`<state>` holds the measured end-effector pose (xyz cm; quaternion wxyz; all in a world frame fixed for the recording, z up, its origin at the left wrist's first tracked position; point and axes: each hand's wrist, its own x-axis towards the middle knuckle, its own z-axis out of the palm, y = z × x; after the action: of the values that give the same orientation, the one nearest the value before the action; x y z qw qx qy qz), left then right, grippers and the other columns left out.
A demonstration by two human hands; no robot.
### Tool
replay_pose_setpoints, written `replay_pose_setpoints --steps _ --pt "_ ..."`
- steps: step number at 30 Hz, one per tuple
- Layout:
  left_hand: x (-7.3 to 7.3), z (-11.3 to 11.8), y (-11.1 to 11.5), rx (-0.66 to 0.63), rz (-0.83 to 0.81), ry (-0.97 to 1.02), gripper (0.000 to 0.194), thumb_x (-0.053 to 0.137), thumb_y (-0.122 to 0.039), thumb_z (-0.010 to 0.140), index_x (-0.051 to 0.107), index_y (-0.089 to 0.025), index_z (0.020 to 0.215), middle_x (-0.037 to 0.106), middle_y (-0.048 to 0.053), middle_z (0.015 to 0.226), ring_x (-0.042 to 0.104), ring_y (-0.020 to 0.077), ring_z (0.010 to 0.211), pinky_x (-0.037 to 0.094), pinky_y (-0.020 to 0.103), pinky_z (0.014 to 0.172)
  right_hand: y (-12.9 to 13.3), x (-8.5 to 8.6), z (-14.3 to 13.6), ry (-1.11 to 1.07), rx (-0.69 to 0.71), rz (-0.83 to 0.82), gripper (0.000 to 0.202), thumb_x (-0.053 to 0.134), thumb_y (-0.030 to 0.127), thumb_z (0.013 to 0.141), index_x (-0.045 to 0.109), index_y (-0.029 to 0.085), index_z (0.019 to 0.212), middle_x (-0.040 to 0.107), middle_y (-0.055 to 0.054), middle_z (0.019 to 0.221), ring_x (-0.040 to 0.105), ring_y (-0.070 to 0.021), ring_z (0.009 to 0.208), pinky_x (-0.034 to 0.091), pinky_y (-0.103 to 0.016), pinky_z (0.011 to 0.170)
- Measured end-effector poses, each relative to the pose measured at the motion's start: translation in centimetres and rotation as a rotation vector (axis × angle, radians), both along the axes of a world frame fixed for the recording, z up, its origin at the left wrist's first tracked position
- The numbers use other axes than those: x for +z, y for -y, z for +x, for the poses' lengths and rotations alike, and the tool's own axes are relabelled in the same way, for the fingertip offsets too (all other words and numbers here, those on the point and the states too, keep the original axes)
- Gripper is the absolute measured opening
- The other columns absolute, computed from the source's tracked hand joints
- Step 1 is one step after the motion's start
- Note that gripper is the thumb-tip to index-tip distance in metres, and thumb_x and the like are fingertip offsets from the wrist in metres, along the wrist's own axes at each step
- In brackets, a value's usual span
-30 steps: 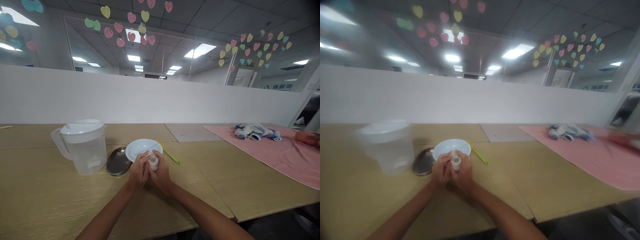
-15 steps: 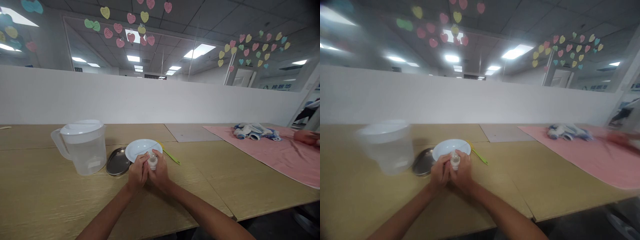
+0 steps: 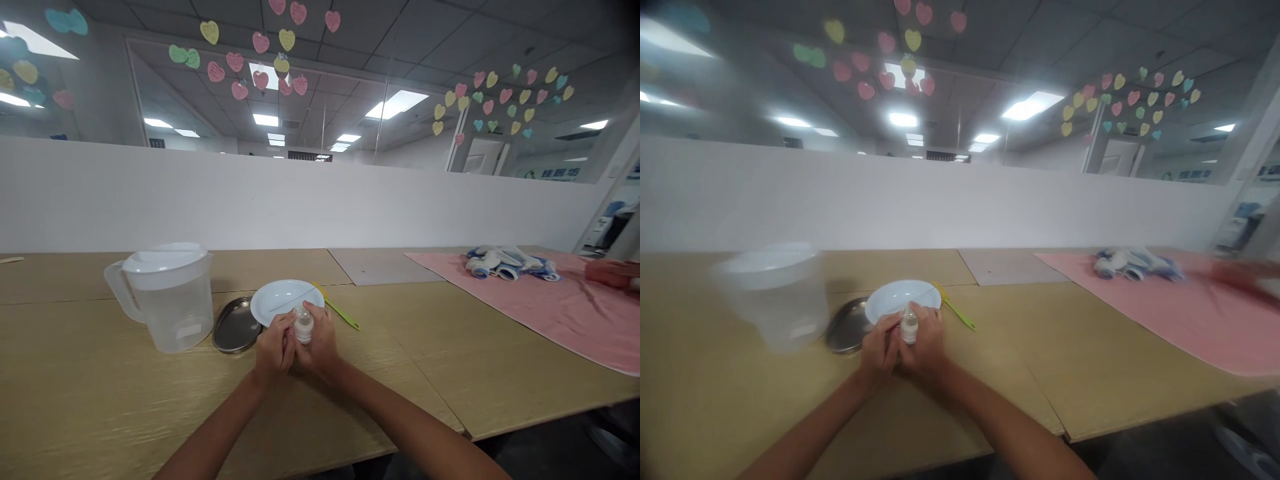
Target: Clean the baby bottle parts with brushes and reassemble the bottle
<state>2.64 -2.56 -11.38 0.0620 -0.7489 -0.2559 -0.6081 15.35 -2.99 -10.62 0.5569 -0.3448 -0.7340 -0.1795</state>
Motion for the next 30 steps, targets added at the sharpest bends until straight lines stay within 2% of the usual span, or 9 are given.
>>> replay_pose_setpoints --steps 5,9,12,17,19,22,24,27,30 --pt "0.3 -0.7 -0.3 -0.025 -0.035 -0.057 0.026 0.042 -0.023 0.085 0.046 -0.018 0.110 0.062 0.008 0.097 0.063 0.0167 0.086 0.052 0.029 0.071 0.3 0.2 0.3 0.022 0.001 -0.038 0.058 0.048 0.030 0.076 0.031 0.018 0.130 0.058 -0.010 0.105 0.055 -0.0236 0.086 0.038 -0.046 0.084" --pt "0.5 -1.2 -0.3 -0.078 -0.133 -0.085 0.038 0.044 -0.030 0.084 0.038 -0.016 0.119 0.064 0.010 0.098 0.063 0.0195 0.087 0.051 0.032 0.073 0.5 0.4 0.9 0.055 0.017 -0.078 0.067 0.045 0.036 0.078 0.021 0.015 0.137 0.055 -0.013 0.112 0.052 -0.0273 0.097 0.034 -0.050 0.090" --pt "0.6 -1.2 -0.4 -0.119 -0.173 -0.127 0.048 0.044 -0.036 0.083 0.033 -0.015 0.125 0.063 0.012 0.104 0.062 0.0224 0.092 0.050 0.034 0.076 0.6 0.5 1.3 -0.005 0.065 -0.149 0.061 0.037 0.035 0.085 0.017 0.015 0.139 0.051 -0.014 0.119 0.048 -0.0276 0.106 0.036 -0.048 0.089" --pt "0.6 -0.6 -0.8 0.015 -0.139 -0.204 0.067 0.055 -0.041 0.072 0.033 -0.013 0.128 0.060 0.015 0.107 0.059 0.0271 0.093 0.048 0.040 0.078 0.6 0.6 1.4 -0.077 0.102 -0.192 0.050 0.037 0.037 0.087 0.030 0.017 0.132 0.051 -0.013 0.117 0.049 -0.0256 0.105 0.037 -0.046 0.089" --pt "0.6 -0.4 -0.9 0.048 -0.129 -0.215 0.064 0.058 -0.038 0.067 0.039 -0.014 0.124 0.061 0.014 0.102 0.059 0.0274 0.091 0.048 0.041 0.077 0.6 0.7 1.3 -0.078 0.095 -0.189 0.048 0.044 0.038 0.084 0.037 0.017 0.126 0.054 -0.012 0.113 0.050 -0.0253 0.102 0.038 -0.045 0.088" --pt "0.7 -0.1 -0.8 0.043 -0.105 -0.226 0.046 0.059 -0.031 0.062 0.053 -0.014 0.104 0.062 0.012 0.091 0.058 0.0273 0.086 0.048 0.042 0.076 0.6 1.1 1.2 -0.135 0.090 -0.227 0.045 0.052 0.040 0.079 0.045 0.017 0.117 0.058 -0.010 0.106 0.053 -0.0245 0.097 0.042 -0.042 0.084" --pt "0.9 0.0 -0.6 0.040 -0.125 -0.232 0.036 0.059 -0.029 0.061 0.055 -0.015 0.094 0.062 0.011 0.086 0.058 0.0264 0.082 0.048 0.041 0.074 0.6 1.3 1.1 -0.204 0.127 -0.297 0.043 0.055 0.040 0.078 0.048 0.018 0.114 0.059 -0.009 0.104 0.054 -0.0231 0.096 0.044 -0.039 0.083" --pt "1.0 0.1 -0.4 0.037 -0.174 -0.235 0.031 0.059 -0.030 0.065 0.055 -0.015 0.092 0.062 0.010 0.084 0.058 0.0249 0.080 0.049 0.039 0.072 0.5 1.2 1.1 -0.321 0.248 -0.407 0.043 0.056 0.039 0.078 0.048 0.019 0.114 0.059 -0.007 0.105 0.055 -0.0207 0.096 0.045 -0.035 0.083" --pt "1.0 0.2 -0.4 0.026 -0.164 -0.230 0.036 0.059 -0.033 0.067 0.055 -0.015 0.099 0.063 0.010 0.089 0.058 0.0251 0.084 0.048 0.039 0.075 0.1 0.9 1.0 -0.444 0.358 -0.477 0.042 0.057 0.039 0.078 0.048 0.019 0.114 0.059 -0.006 0.105 0.057 -0.0189 0.093 0.047 -0.032 0.081"
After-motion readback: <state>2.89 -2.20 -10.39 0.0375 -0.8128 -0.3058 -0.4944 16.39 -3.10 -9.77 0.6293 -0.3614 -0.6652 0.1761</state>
